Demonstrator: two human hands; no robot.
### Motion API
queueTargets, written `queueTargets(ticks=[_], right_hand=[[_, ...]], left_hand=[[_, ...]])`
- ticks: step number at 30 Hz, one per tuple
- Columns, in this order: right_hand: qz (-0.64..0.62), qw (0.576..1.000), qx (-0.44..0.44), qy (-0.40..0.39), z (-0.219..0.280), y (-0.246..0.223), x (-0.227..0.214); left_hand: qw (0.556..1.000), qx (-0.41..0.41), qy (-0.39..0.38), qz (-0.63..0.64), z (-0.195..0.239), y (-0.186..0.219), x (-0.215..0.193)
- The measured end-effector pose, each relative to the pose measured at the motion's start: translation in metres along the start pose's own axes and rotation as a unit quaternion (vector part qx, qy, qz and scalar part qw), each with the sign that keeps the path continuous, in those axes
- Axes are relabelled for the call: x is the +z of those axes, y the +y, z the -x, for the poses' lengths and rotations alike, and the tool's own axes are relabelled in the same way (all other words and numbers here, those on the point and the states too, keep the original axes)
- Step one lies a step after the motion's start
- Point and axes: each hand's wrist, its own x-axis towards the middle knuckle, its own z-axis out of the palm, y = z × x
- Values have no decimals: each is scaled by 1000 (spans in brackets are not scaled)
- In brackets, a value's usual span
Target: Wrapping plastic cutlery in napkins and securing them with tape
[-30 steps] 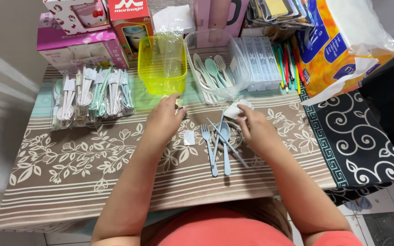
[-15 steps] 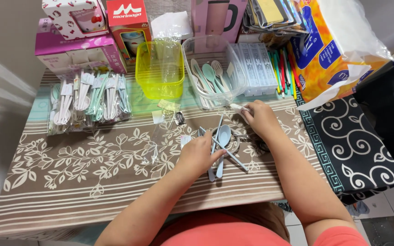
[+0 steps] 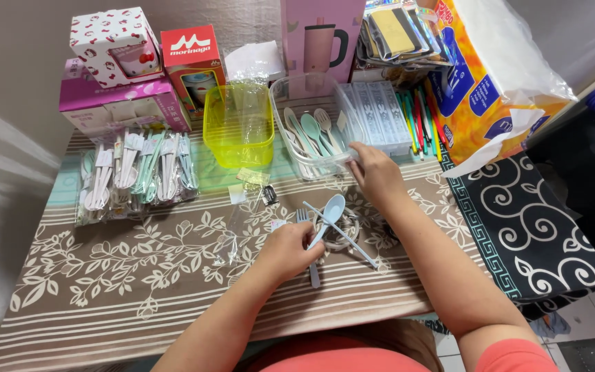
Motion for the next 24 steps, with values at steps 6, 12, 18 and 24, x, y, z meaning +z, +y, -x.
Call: queueTargets(ticks=[6, 12, 18, 24], right_hand=[[44, 998, -24, 36, -3, -2, 26], [27, 999, -19, 20, -19, -7, 21], [-53, 997, -41, 27, -14, -2, 12], [-73, 996, -48, 32, -14, 5, 20]], left_hand=[[999, -46, -9, 17, -3, -17, -27], [990, 7, 126, -56, -22, -22, -51], [935, -99, 241, -241, -59, -45, -118], [951, -16, 279, -134, -107, -135, -92]])
